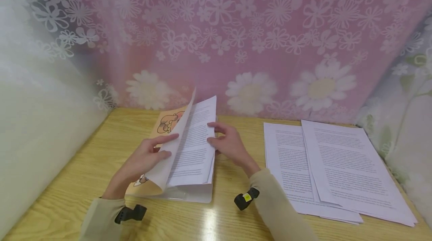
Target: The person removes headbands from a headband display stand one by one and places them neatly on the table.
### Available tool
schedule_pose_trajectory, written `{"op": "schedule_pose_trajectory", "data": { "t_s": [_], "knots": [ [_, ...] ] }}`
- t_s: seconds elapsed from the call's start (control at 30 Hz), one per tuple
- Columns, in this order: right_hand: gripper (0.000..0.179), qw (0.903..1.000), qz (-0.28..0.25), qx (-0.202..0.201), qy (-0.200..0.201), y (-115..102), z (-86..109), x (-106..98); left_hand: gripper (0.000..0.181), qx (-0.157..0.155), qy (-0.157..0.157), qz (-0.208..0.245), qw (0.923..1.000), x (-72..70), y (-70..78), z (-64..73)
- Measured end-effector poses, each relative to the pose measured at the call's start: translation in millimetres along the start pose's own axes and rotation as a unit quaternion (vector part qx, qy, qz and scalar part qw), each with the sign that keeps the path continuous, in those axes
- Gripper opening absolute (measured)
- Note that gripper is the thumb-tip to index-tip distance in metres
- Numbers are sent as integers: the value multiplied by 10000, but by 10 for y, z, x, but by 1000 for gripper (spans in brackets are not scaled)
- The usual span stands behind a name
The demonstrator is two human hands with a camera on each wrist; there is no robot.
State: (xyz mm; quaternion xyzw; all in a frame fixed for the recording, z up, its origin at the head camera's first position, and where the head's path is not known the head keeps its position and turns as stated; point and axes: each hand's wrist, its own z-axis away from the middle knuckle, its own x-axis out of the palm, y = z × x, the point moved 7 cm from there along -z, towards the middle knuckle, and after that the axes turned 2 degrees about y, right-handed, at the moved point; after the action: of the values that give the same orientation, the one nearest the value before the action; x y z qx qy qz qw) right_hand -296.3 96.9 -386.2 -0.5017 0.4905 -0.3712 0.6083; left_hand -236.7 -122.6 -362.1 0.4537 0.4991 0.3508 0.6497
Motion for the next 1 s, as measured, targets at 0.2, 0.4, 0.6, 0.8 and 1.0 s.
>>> {"op": "schedule_pose_trajectory", "data": {
  "t_s": [0.2,0.4,0.6,0.8,1.0],
  "knots": [
    [48,10000,27,52,-12,0,-40,59,49,-12,-12,87,10000,-2,11,7],
    [47,9999,79,78,57,4,-80,106,49,-26,9,115,9999,-19,-3,7],
    [47,9994,285,79,167,8,-114,184,49,28,-31,213,9998,-25,5,-1],
    [45,9980,553,171,250,16,-159,245,50,23,-60,293,9996,-33,-1,-1],
    [44,9961,795,192,336,44,-201,295,50,-6,-68,293,9995,-48,2,12]
  ]
}}
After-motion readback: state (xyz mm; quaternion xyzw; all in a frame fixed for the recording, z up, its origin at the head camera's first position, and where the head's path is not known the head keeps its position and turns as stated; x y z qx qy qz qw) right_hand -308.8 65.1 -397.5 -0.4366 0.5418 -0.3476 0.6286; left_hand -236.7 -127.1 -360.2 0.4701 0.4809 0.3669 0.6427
